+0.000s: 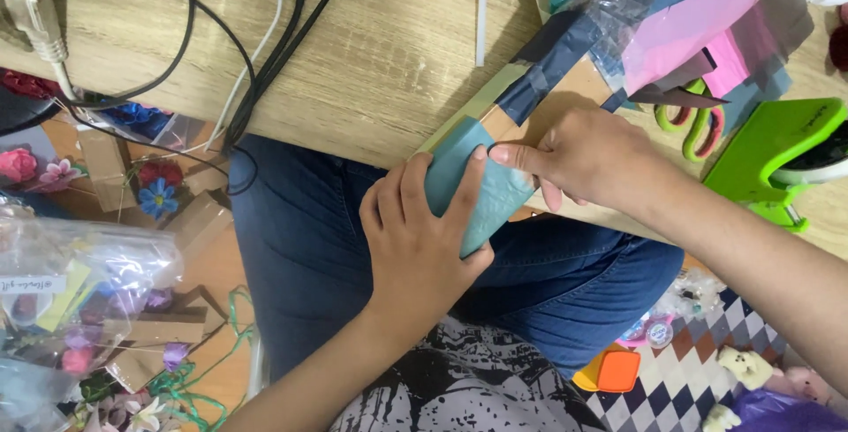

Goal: Layering and securing different colors of wrapping paper around the base of a flower bouquet using tape.

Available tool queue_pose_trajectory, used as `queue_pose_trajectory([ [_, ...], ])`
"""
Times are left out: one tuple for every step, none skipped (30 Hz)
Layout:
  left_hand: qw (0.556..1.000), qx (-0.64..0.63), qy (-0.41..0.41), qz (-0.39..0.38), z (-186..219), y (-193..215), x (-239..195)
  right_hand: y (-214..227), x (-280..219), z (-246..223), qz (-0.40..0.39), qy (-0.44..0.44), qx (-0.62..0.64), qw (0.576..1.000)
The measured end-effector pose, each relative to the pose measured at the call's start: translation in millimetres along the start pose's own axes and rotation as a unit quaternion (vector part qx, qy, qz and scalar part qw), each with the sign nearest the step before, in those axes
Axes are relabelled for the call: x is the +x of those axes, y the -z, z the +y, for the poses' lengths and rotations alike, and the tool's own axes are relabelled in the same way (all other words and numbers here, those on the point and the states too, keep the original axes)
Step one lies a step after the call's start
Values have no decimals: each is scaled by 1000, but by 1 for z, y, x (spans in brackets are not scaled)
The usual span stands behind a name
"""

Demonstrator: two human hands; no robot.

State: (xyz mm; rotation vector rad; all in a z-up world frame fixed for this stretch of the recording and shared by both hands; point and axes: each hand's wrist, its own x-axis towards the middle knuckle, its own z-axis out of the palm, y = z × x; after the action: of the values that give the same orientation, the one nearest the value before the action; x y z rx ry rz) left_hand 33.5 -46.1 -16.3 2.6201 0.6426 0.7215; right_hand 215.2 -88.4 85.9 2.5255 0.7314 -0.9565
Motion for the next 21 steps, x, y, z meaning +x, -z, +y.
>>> queue_pose_trajectory([
  [1000, 0, 1, 0, 0, 0, -1, 0, -1, 0, -1, 0, -18, 1000],
  [1000, 1, 1, -1, 0, -1, -1, 0, -3, -1, -2, 0, -37, 999],
  [1000, 2, 1, -2, 1, -1, -1, -2, -3, 0, -3, 1, -35, 999],
  [1000, 4, 1, -3, 1, -1, -1, -3, -3, 1, 8, -10, -53, 999],
  [1000, 7, 0, -4, 1, 0, 0, -4, -3, 2, 18, -21, -71, 997],
  [1000, 9, -1, -5, 1, 0, -1, -7, -4, 7, 18, -20, -68, 997],
  [1000, 5, 0, -7, 1, 0, -1, -10, -5, 12, 36, -9, -79, 996],
  [1000, 0, 1, -8, 1, 1, -1, -13, -6, 17, 54, 2, -89, 995],
  [1000, 2, -1, -9, 1, 1, -1, -14, -6, 23, 55, 2, -87, 995],
  [1000, 4, -2, -12, 1, 1, -1, -16, -7, 28, 55, -3, -96, 994],
  [1000, 5, -4, -15, 1, 0, -1, -18, -7, 34, 55, -9, -105, 993],
  [1000, 7, -5, -15, 2, 0, 0, -24, -4, 41, 55, -8, -103, 993],
  [1000, 9, -7, -14, 2, 0, 0, -29, 0, 48, 81, 7, -104, 991],
  [1000, 11, -9, -13, 3, 0, 0, -35, 3, 56, 108, 23, -106, 988],
  [1000, 13, -11, -14, 3, 0, 0, -38, 3, 57, 108, 24, -104, 988],
  [1000, 16, -11, -19, 3, 1, 0, -40, 3, 58, 125, 40, -72, 989],
  [999, 21, -12, -24, 3, 2, 1, -43, 4, 59, 143, 56, -39, 987],
  [999, 24, -15, -24, 3, 2, 1, -47, 1, 63, 144, 57, -35, 987],
  [999, 32, -16, -30, 3, 3, 1, -52, -2, 66, 193, 95, -26, 976],
  [998, 40, -17, -36, 4, 3, 2, -56, -4, 71, 241, 132, -17, 961],
  [998, 42, -21, -35, 6, 4, 3, -58, -18, 78, 243, 131, -13, 961],
])
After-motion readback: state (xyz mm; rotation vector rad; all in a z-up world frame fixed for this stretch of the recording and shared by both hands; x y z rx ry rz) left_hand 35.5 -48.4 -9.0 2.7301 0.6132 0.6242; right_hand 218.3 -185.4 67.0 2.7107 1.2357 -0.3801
